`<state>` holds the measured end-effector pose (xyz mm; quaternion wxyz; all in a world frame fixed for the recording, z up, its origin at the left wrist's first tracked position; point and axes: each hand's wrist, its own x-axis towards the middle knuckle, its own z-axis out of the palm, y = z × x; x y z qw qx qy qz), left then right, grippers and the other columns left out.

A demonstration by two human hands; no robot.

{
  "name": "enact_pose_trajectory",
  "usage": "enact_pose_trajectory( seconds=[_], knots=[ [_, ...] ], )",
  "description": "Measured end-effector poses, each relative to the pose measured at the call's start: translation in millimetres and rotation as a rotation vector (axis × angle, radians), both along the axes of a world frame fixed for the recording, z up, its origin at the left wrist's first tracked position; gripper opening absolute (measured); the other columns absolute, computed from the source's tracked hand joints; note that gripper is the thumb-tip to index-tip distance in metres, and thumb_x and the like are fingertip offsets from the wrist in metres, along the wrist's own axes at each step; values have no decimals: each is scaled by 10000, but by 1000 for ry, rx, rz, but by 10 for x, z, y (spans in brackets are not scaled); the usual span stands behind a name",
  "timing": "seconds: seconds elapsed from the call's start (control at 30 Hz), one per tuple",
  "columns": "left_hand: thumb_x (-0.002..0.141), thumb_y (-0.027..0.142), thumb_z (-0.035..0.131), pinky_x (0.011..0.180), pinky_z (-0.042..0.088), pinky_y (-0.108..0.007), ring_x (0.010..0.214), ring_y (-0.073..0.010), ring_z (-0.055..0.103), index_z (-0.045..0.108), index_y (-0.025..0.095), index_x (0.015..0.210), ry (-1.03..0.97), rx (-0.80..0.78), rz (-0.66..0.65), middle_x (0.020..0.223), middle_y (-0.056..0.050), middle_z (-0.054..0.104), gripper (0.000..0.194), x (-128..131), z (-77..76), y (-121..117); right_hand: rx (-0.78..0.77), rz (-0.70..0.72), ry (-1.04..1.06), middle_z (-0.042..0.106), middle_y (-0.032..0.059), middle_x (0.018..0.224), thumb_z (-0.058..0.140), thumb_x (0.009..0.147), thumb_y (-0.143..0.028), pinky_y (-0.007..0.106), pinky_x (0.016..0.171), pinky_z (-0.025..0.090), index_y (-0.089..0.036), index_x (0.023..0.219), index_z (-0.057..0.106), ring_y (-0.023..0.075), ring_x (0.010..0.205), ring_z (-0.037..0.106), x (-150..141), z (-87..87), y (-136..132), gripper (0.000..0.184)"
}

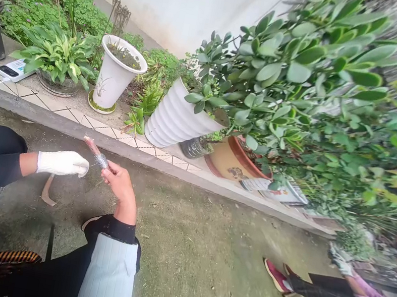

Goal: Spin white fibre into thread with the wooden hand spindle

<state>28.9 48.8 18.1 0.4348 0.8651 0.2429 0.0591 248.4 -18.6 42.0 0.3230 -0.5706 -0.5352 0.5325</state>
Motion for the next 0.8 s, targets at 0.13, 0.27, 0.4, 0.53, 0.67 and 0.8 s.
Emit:
enact_pose_trajectory(
  seconds=[0.13,0.27,0.4,0.53,0.67,0.8],
  knots=[
    [855,287,429,536,261,-242,578,-130,464,596,182,728,157,166,-21,691,-2,604,234,18,-23,-40,-5,-63,-299,531,-21,658,530,776,-301,227,559,331,-157,1046,668,95,565,412,89,-133,0,335],
    [874,294,431,508,222,-254,511,-124,407,589,189,719,161,217,-130,622,5,559,245,13,-48,-113,-36,-98,-764,634,24,753,514,816,-306,251,615,345,-206,955,689,143,668,508,99,-144,-5,245],
    [864,274,468,517,227,-262,506,-126,399,583,191,707,77,319,-129,602,9,536,212,-4,-61,-109,-204,64,-1061,684,101,870,573,795,-299,271,617,347,-195,888,709,186,749,577,-96,-165,-4,194],
    [825,243,495,556,271,-251,556,-127,421,571,182,683,7,345,-80,627,5,545,173,-40,-99,-2,-325,628,-779,659,32,708,627,745,-218,240,583,353,-183,755,700,127,620,546,-293,-146,-74,82],
    [853,291,433,573,324,-220,585,-113,440,563,163,723,-111,67,-87,660,9,555,224,-48,-132,60,-142,572,-122,586,-21,682,656,747,-348,213,580,369,-160,835,670,92,602,494,-85,47,-184,208],
    [874,322,403,605,365,-210,618,-110,477,566,150,741,-135,-137,-33,719,-2,593,272,-31,-23,-9,75,-180,113,516,-12,669,613,767,-418,208,498,311,-149,797,597,76,539,399,285,96,-176,271]
  ],
)
